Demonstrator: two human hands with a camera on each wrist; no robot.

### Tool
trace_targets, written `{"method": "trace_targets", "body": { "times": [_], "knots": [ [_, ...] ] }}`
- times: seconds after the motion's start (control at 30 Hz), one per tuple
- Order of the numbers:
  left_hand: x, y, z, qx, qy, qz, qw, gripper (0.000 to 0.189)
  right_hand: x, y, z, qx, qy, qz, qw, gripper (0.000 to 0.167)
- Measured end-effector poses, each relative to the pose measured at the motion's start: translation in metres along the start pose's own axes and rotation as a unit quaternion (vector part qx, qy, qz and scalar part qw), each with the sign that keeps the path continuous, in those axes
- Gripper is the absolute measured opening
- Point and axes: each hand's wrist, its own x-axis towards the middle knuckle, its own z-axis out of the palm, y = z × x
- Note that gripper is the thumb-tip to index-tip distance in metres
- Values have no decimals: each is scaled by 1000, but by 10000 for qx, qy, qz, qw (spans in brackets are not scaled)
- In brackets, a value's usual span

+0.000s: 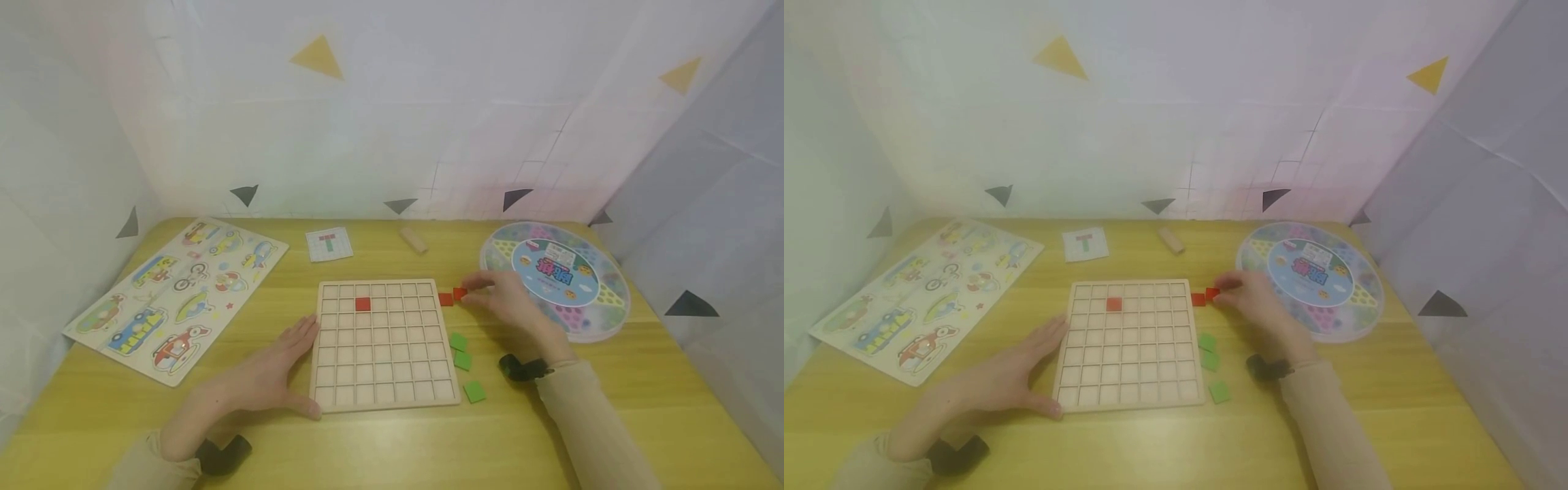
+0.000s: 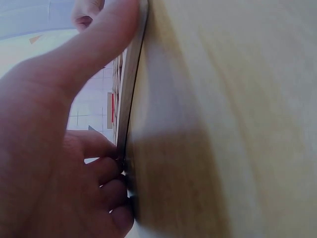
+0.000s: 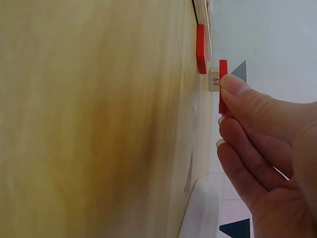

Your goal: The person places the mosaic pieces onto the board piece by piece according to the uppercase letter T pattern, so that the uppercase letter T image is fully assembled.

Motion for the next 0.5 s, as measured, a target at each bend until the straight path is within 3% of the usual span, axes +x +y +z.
{"method": "trace_targets", "body": {
  "times": [0.5],
  "knots": [
    [0, 0, 0, -5, 5, 27, 10000, 134, -1, -5, -1, -28, 125, -111, 9999, 28]
  ]
}}
